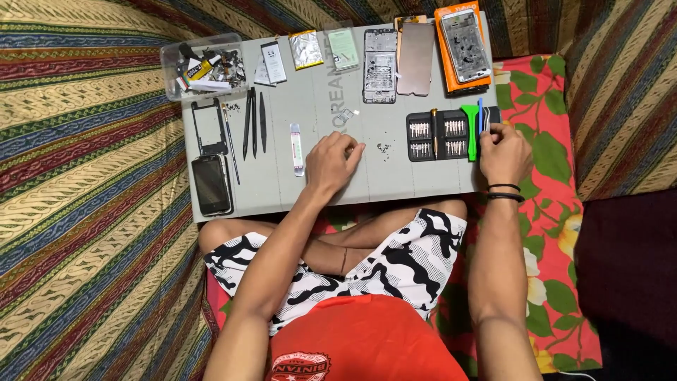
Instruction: Organizing various small electronic components and repair tools on a workbench.
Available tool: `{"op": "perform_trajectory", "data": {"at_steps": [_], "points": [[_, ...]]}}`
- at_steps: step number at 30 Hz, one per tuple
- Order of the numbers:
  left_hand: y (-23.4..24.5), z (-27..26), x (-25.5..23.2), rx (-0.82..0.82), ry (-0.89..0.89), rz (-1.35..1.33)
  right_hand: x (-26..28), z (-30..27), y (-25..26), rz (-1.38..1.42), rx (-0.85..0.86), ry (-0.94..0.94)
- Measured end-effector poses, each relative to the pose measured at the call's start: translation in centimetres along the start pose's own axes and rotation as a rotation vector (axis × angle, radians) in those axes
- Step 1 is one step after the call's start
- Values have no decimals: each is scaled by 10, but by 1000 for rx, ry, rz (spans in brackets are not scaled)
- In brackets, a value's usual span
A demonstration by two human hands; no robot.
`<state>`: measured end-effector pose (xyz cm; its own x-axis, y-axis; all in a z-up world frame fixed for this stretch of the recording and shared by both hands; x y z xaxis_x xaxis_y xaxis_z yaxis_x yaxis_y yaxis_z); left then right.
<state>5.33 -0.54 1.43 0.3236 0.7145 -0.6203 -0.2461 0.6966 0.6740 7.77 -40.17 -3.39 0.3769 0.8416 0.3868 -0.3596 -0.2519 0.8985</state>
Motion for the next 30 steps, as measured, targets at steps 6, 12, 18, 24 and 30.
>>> {"op": "perform_trajectory", "data": {"at_steps": [6, 12, 18, 24, 30], "points": [[26, -18, 14, 48, -15, 4, 4, 0, 2, -141, 19, 72], [68, -38, 65, -68, 19, 176, 76, -27, 31, -19, -143, 317], [117, -30, 122, -113, 171, 365, 198, -111, -4, 195, 36, 706], [103, 12, 132, -6, 319, 506, 268, -185, -37, 252, 281, 844], [69, 10, 166, -39, 222, 500, 257, -192, -49, 246, 345, 860]]}}
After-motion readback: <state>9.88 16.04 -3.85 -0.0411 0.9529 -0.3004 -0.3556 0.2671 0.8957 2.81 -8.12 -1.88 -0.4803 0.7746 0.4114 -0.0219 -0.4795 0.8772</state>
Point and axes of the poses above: each hand's wrist, its own z-axis towards the middle knuckle, its own y-axis out of the back of the hand, x = y × z, the point moved 6 cm from there along z, towards the middle knuckle, and after that the axes turned 4 degrees about -x, right-handed, at the moved point
